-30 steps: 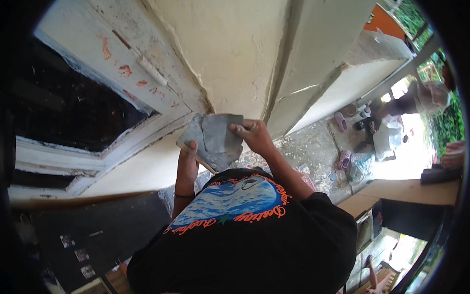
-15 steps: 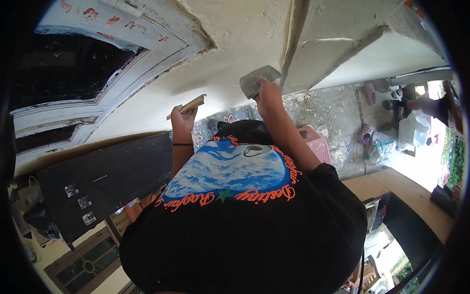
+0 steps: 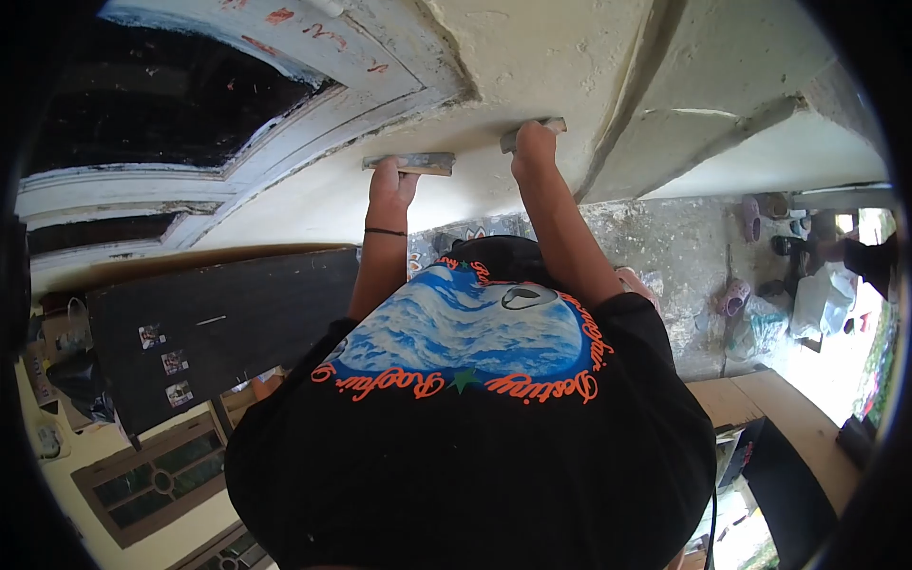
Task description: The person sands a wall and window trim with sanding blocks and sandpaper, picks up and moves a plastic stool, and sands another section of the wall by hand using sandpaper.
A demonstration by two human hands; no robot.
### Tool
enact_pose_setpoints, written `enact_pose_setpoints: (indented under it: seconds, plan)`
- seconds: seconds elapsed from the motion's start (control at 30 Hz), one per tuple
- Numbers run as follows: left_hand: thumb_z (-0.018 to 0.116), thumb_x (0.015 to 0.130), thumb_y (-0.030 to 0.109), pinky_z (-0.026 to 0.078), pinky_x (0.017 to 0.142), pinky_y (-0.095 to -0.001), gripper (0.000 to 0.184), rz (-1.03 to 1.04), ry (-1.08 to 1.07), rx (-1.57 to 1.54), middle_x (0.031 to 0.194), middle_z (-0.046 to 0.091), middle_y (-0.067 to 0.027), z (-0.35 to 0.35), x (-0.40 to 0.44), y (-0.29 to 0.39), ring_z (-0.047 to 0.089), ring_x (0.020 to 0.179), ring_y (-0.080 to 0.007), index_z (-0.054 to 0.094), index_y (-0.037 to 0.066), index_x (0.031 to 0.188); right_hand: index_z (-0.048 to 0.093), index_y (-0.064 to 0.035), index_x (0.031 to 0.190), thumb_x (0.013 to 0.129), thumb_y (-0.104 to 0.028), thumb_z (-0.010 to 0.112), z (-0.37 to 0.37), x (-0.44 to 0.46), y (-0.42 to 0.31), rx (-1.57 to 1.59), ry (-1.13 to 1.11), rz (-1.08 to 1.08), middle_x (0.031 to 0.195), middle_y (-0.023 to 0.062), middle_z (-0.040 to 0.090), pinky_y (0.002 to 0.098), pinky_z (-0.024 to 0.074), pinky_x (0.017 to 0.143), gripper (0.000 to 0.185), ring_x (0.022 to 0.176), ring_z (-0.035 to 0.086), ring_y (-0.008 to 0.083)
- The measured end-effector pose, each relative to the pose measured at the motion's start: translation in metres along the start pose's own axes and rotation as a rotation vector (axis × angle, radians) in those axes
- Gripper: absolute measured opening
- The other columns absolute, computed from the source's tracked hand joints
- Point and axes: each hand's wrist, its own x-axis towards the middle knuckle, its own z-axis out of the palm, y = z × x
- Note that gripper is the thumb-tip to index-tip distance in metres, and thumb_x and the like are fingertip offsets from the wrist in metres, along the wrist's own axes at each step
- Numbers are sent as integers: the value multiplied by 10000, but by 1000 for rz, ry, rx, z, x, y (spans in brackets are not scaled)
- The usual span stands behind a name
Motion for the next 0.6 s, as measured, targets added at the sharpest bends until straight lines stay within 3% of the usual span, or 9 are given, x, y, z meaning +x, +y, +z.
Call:
enact_pose_setpoints:
  seconds: [0.07, 0.17, 0.23, 0.4, 0.47, 0.6]
  plan:
    - [362, 720, -47, 309, 947, -513, 422, -11, -37, -13, 1126, 408, -171, -25, 16, 0, 393, 1088, -336, 354, -4, 1139, 349, -22, 1149, 695, 73, 266, 8, -5, -11, 26, 33, 146, 1103, 145, 426, 439, 449, 724, 471, 960, 472, 305]
    - [340, 715, -62, 307, 927, -558, 428, -2, -28, -75, 1134, 408, -186, -7, -14, 25, 381, 1103, -358, 353, -10, 1139, 347, -23, 1155, 709, 87, 247, 23, -20, -30, 97, -90, 141, 1114, 148, 429, 447, 454, 732, 470, 964, 474, 314]
    - [329, 739, -56, 294, 915, -593, 404, -52, 74, -98, 1137, 413, -197, -10, -17, 42, 377, 1110, -370, 357, -11, 1139, 348, -23, 1158, 730, 80, 250, 11, 4, -2, 61, -71, 142, 1112, 148, 433, 453, 449, 749, 451, 958, 479, 312]
    - [332, 800, 6, 285, 942, -561, 347, -33, 64, -98, 1176, 370, -223, 10, -33, 65, 344, 1131, -379, 326, -39, 1144, 365, -31, 1155, 793, 26, 255, 0, 2, 13, -87, -8, 146, 1084, 141, 459, 444, 445, 752, 382, 933, 496, 299]
    - [335, 809, 23, 271, 956, -553, 357, 3, 72, -88, 1204, 345, -232, 13, -32, 66, 324, 1145, -387, 307, -48, 1158, 347, -44, 1166, 765, 59, 252, -2, 9, 19, 122, -173, 205, 1079, 120, 468, 409, 467, 713, 425, 925, 506, 274]
    - [355, 813, 45, 295, 949, -534, 342, -56, 17, -8, 1174, 354, -227, 0, -36, 74, 344, 1130, -367, 304, -46, 1139, 424, -56, 1103, 835, -44, 280, -8, 28, 48, 40, -101, 175, 1021, 126, 505, 404, 442, 600, 304, 840, 511, 270]
